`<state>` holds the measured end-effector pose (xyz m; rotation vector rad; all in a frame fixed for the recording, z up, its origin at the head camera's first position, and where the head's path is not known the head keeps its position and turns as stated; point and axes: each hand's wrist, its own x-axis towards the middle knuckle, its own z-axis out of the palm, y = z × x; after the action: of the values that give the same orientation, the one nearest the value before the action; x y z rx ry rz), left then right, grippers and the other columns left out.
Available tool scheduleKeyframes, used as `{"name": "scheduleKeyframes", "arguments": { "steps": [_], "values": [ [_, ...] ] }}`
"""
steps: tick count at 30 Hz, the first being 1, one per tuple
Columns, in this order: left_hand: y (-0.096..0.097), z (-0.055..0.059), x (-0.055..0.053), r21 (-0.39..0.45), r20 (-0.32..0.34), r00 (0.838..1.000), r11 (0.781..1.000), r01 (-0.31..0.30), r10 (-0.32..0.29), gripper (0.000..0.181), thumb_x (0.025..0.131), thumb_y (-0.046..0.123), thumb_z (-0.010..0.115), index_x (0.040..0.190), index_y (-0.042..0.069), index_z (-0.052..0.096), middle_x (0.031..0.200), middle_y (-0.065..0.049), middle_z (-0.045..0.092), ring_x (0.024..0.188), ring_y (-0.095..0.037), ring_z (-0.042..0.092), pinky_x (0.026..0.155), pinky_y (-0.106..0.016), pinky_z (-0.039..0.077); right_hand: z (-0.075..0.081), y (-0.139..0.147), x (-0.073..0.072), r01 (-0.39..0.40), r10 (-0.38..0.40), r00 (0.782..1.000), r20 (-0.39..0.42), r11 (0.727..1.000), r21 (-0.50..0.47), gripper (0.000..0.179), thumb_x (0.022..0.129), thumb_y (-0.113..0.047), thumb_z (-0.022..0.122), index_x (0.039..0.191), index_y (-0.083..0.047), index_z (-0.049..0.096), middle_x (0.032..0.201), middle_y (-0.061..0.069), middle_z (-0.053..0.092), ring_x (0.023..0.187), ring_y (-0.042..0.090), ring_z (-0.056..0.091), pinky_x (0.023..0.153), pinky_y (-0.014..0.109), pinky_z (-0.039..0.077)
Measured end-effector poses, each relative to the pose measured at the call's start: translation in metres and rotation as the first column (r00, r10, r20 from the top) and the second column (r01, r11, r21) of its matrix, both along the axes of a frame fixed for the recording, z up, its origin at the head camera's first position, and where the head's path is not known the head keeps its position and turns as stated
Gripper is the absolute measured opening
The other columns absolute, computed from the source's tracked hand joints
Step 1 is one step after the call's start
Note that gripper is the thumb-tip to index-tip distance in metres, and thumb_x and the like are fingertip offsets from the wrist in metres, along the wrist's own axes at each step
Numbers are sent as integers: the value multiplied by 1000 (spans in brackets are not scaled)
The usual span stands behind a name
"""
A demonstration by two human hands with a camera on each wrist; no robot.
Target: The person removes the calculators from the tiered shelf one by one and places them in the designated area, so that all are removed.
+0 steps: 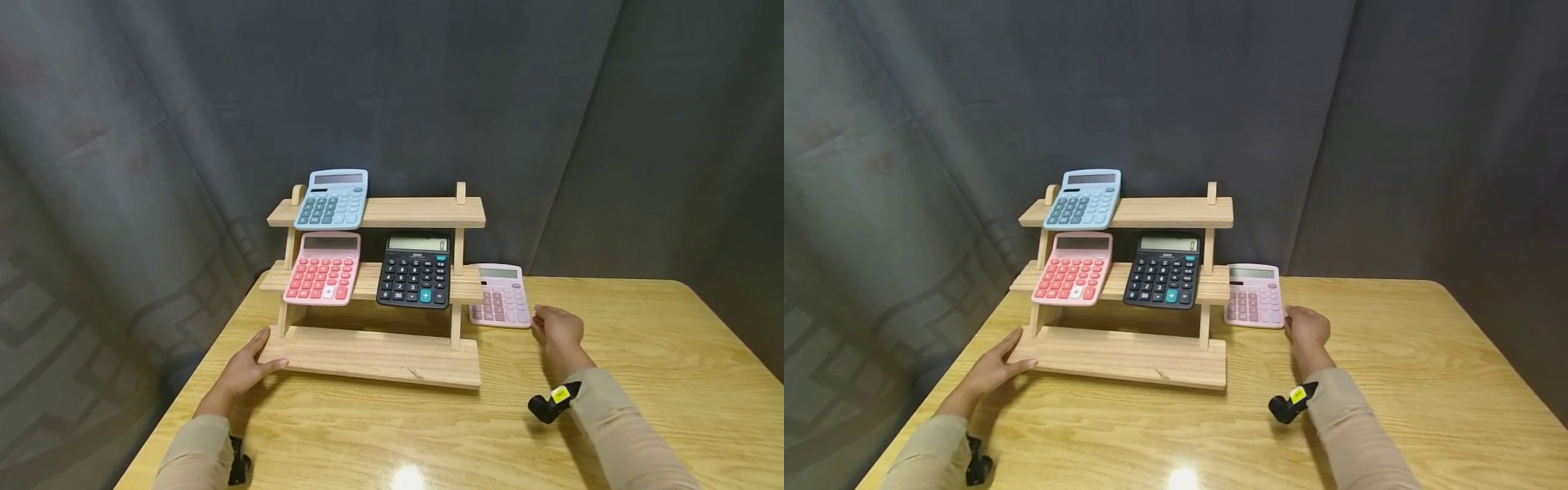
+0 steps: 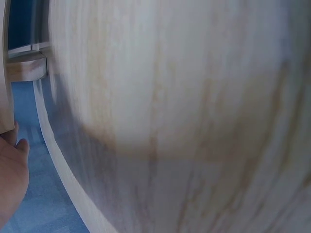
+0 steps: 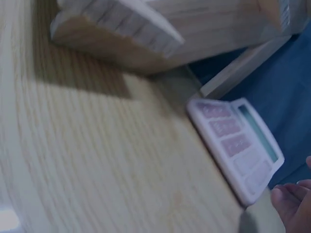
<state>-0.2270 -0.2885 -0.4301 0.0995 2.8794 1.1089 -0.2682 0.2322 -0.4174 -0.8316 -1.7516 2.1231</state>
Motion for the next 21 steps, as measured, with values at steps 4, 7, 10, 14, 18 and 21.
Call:
{"name": "scheduleKeyframes", "arguments": {
  "steps": [4,7,10,14,18,21],
  "values": [
    [-1,-1,0,-14,-10,1000,1000,3,-3,95,72,43,65,136,-5,12,139,-24,11,125,-39,9,98,-52,12,-16,11,-16,-11,5,997,-78,998,-69,10,79,-6,60,89,-5,63,72,0,61,66,8,60,60,20,49],
    [-1,-2,-1,-19,-16,1000,1000,3,-3,96,72,44,65,136,-6,13,139,-25,12,125,-40,9,98,-52,12,-29,21,-29,-30,15,994,-110,989,-141,5,77,-8,64,82,-9,63,74,0,62,67,8,60,59,19,49],
    [-1,-1,0,-21,-12,1000,1000,2,-2,95,73,43,65,135,-6,13,139,-25,12,125,-40,9,98,-52,12,-35,26,-37,-63,35,984,-172,985,-162,8,76,-8,66,84,-7,64,75,1,63,68,10,61,63,22,49],
    [-1,1,1,-21,-8,1000,1000,-1,1,94,73,42,65,136,-6,13,139,-24,12,125,-39,8,98,-51,12,-50,36,-51,-137,73,957,-280,966,-218,16,71,-10,71,85,-5,65,79,6,64,73,16,63,68,28,49],
    [-1,0,0,-22,-12,1000,1000,-1,0,94,73,42,65,136,-6,13,139,-24,12,126,-39,8,98,-51,12,-58,40,-63,-197,107,936,-336,949,-246,23,67,-14,74,87,-5,66,84,10,65,79,21,62,70,31,48],
    [0,0,0,-19,-8,1000,1000,2,-2,94,73,42,64,136,-5,12,139,-24,11,126,-39,8,98,-50,12,-38,31,-56,-244,153,933,-327,935,-259,25,70,-13,71,92,-2,65,85,12,65,81,22,62,71,33,47]
  ]
}}
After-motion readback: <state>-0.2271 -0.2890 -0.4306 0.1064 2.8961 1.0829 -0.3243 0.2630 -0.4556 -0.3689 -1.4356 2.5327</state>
